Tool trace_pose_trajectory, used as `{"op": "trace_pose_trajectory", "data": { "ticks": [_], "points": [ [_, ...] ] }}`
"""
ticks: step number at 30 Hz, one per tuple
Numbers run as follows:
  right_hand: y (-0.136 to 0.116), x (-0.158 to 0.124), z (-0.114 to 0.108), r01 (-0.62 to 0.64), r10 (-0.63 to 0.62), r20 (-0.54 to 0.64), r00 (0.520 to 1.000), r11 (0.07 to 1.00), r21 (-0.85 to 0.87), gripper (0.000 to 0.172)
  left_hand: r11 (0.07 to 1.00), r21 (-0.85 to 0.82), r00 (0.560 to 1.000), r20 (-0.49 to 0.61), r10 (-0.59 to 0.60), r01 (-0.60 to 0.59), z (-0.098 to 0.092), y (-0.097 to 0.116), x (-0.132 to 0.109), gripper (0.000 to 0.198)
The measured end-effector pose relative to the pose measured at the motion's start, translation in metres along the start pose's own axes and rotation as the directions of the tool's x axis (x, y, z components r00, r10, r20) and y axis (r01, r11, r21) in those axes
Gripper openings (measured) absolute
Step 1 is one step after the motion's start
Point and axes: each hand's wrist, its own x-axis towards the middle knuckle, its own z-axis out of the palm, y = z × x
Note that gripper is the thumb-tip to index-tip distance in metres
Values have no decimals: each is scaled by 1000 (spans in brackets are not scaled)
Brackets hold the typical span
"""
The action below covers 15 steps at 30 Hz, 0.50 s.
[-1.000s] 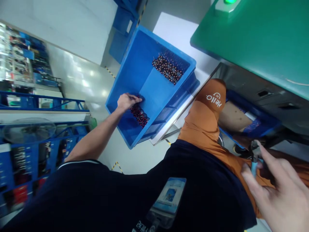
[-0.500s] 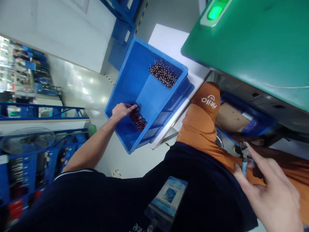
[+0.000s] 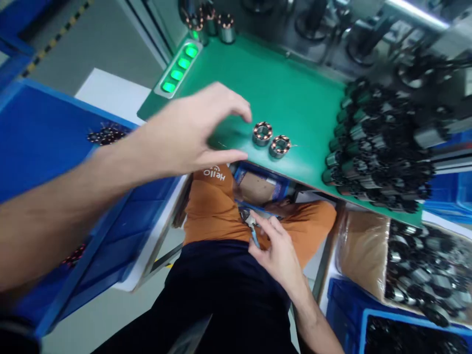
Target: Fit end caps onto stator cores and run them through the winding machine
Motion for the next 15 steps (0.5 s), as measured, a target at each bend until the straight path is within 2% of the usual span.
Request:
{"op": "trace_pose_trajectory", "data": {
  "ticks": [1, 3, 4, 6, 9, 12, 15],
  "points": [
    [0, -6, -3, -9, 9, -16, 1000, 1000, 2, 67, 999, -44, 999, 33, 19, -18, 20, -3, 18, 59],
    [2, -18, -7, -34, 35, -51, 998, 999, 14, 65, 994, -104, 999, 24, 22, -20, 47, -18, 40, 38],
    [5, -25, -9, -50, 51, -69, 996, 998, 25, 64, 991, -137, 1000, 6, 4, -3, 54, -25, 45, 30],
    [11, -35, -10, -83, 89, -105, 990, 995, 57, 60, 976, -212, 996, -54, -68, 55, 58, -32, 45, 29],
    [17, -45, -7, -133, 151, -153, 977, 983, 127, 54, 968, -243, 980, -170, -105, 61, 54, -12, 20, 32],
    [8, -44, -4, -149, 188, -171, 967, 965, 217, 55, 996, -83, 958, -288, 16, -42, 58, 30, -24, 20],
    [-12, -33, -6, -55, 121, -180, 976, 941, 333, 60, 996, 20, 952, -292, 89, -87, 71, 64, -64, 18]
  ]
}}
